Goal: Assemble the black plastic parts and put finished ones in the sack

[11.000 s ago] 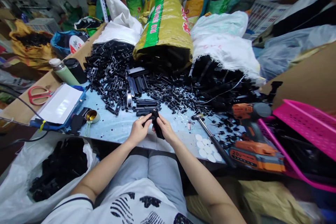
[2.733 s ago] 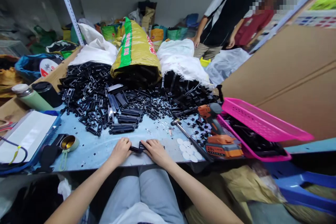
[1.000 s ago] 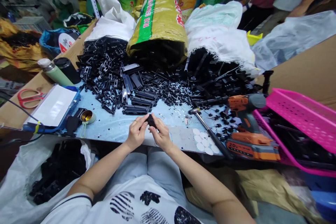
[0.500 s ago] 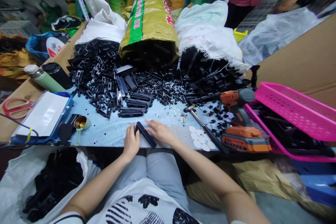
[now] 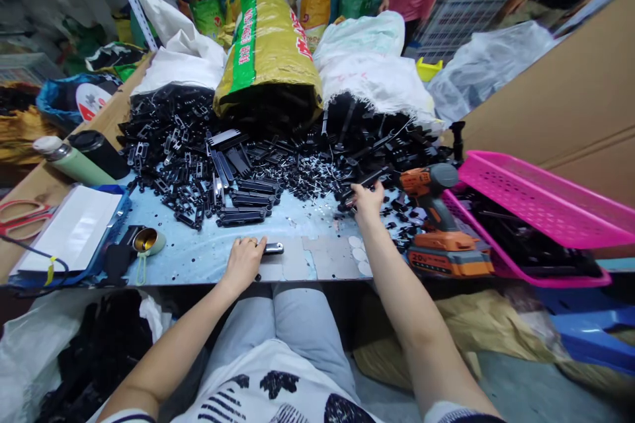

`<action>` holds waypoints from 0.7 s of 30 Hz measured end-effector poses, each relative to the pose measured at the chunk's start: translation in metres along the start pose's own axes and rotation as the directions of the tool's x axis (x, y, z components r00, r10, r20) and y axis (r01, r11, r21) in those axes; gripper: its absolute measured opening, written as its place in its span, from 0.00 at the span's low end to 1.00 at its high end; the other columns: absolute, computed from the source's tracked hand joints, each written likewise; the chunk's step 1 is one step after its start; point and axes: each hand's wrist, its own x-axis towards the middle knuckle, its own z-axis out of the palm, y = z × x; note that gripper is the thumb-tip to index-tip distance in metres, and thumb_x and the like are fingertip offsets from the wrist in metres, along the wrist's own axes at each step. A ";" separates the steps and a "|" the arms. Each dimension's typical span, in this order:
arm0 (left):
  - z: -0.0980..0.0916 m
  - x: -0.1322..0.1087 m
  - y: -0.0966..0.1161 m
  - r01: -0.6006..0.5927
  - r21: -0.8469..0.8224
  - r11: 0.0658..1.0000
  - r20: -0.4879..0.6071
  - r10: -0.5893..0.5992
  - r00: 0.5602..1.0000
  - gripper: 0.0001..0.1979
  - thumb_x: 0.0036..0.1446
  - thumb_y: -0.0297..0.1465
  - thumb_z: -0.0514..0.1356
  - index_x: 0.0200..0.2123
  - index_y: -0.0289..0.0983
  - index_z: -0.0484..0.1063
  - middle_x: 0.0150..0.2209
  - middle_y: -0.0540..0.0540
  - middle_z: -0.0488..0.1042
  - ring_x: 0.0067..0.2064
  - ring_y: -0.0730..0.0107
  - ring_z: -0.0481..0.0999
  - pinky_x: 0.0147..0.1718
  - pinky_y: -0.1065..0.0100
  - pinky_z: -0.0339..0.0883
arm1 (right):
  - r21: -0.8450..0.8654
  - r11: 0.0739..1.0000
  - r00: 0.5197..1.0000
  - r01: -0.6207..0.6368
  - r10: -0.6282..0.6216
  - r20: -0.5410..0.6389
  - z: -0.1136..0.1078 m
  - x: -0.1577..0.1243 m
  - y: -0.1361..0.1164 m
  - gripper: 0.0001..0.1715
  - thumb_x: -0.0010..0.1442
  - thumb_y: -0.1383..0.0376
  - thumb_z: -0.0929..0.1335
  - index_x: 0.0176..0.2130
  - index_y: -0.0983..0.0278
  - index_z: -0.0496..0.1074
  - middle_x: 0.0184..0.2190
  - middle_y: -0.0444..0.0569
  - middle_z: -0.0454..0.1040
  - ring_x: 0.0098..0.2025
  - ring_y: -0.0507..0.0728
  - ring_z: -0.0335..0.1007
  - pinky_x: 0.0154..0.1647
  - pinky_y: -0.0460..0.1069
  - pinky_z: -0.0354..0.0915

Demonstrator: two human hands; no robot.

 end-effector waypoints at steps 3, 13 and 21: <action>0.003 0.002 -0.003 -0.049 -0.075 0.996 0.014 0.050 0.999 0.18 0.61 0.31 0.53 0.54 0.37 0.64 0.42 0.39 0.71 0.44 0.58 0.69 0.42 0.60 0.62 | 0.016 1.000 0.944 -0.003 -0.002 0.330 -0.005 -0.050 -0.013 0.18 0.56 0.59 0.61 0.44 0.66 0.61 0.32 0.48 0.70 0.25 0.50 0.64 0.26 0.45 0.60; 0.003 0.020 -0.002 -0.153 -0.250 0.956 0.131 0.190 0.973 0.16 0.62 0.36 0.50 0.51 0.38 0.64 0.44 0.42 0.70 0.47 0.59 0.68 0.46 0.60 0.61 | -0.126 0.461 0.187 0.879 -0.090 0.978 -0.017 -0.137 -0.046 0.21 0.64 0.50 0.59 0.40 0.63 0.67 0.33 0.50 0.72 0.32 0.54 0.71 0.29 0.46 0.54; 0.006 0.014 -0.001 -0.149 -0.260 0.954 0.053 0.168 0.984 0.33 0.45 0.54 0.60 0.47 0.38 0.62 0.40 0.41 0.71 0.42 0.55 0.71 0.40 0.61 0.63 | -0.249 0.386 0.329 0.888 -0.154 0.932 -0.020 -0.150 -0.068 0.20 0.65 0.52 0.57 0.41 0.62 0.67 0.35 0.51 0.72 0.34 0.56 0.69 0.32 0.48 0.52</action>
